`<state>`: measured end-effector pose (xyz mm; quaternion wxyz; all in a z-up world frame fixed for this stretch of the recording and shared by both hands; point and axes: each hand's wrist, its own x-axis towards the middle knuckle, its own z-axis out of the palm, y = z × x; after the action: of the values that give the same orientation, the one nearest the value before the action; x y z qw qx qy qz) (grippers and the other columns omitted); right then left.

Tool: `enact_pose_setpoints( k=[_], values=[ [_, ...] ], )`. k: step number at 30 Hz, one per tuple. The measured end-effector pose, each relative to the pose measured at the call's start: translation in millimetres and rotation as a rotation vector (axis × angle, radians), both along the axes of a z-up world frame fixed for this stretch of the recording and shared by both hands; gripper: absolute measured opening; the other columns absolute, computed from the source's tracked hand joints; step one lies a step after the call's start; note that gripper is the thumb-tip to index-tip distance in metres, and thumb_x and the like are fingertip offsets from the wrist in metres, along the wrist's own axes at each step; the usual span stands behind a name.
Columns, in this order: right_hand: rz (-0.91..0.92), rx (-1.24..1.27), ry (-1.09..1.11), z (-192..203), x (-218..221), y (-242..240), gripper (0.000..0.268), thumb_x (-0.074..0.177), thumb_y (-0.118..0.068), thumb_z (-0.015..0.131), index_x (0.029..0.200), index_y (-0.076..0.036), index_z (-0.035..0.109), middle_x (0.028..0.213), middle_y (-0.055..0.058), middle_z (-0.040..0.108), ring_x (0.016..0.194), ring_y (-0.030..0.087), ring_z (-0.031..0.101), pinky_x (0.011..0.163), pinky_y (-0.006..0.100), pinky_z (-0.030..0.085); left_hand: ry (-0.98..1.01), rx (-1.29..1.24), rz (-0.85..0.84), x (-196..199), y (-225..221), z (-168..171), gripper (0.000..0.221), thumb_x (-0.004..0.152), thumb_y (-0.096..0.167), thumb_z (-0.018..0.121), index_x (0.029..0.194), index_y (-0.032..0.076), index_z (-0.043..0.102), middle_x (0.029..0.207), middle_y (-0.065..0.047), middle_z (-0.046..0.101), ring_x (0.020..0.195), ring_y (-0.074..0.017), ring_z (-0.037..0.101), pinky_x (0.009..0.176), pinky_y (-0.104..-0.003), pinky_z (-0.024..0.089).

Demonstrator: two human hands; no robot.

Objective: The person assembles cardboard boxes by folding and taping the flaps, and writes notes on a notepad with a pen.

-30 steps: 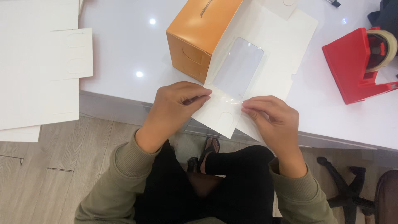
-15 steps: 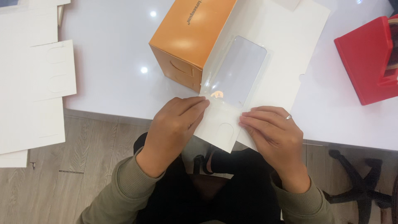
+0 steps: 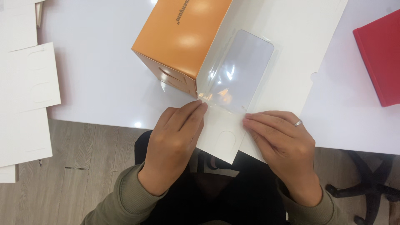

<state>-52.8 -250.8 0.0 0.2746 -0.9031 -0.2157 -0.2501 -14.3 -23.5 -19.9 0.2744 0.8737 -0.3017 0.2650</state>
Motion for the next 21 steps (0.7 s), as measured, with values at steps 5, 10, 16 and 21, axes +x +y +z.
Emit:
enact_pose_setpoints(
  k=[5,10,16,21],
  values=[
    [-0.024,-0.03,0.026,1.4,0.3,1.8,0.01,0.096,0.003,0.075,0.104,-0.001,0.079,0.108,0.011,0.078,0.094,0.027,0.072,0.09,0.034,0.056,0.082,-0.002,-0.012,0.1,0.5,-0.2,0.025,0.099,-0.007,0.07,0.124,-0.004,0.069,0.123,-0.014,0.072,0.088,-0.0287,0.061,0.084,-0.038,0.057],
    [-0.026,-0.055,-0.021,-2.6,1.2,2.8,0.01,0.095,0.005,0.077,0.103,-0.002,0.079,0.107,0.01,0.078,0.092,0.027,0.073,0.089,0.034,0.056,-0.009,0.051,0.068,2.0,-4.1,-0.1,0.02,0.1,-0.005,0.073,0.119,-0.002,0.072,0.118,-0.01,0.074,0.082,-0.0246,0.058,0.08,-0.034,0.058],
    [-0.026,-0.055,-0.02,-3.6,-0.4,3.1,0.01,0.096,0.005,0.076,0.103,-0.001,0.079,0.108,0.01,0.077,0.092,0.028,0.072,0.089,0.035,0.058,-0.004,0.07,0.108,-0.4,-7.8,1.8,0.019,0.101,-0.005,0.07,0.12,0.0,0.073,0.119,-0.011,0.073,0.081,-0.0253,0.055,0.077,-0.034,0.056],
    [-0.02,-0.057,-0.035,-1.4,1.8,5.3,0.009,0.095,0.006,0.077,0.102,0.0,0.079,0.106,0.012,0.077,0.092,0.029,0.073,0.089,0.035,0.058,0.002,0.084,0.115,-1.0,-8.4,0.5,0.03,0.099,-0.015,0.062,0.124,-0.001,0.072,0.121,-0.012,0.071,0.08,-0.0256,0.052,0.074,-0.033,0.054]
  ],
)
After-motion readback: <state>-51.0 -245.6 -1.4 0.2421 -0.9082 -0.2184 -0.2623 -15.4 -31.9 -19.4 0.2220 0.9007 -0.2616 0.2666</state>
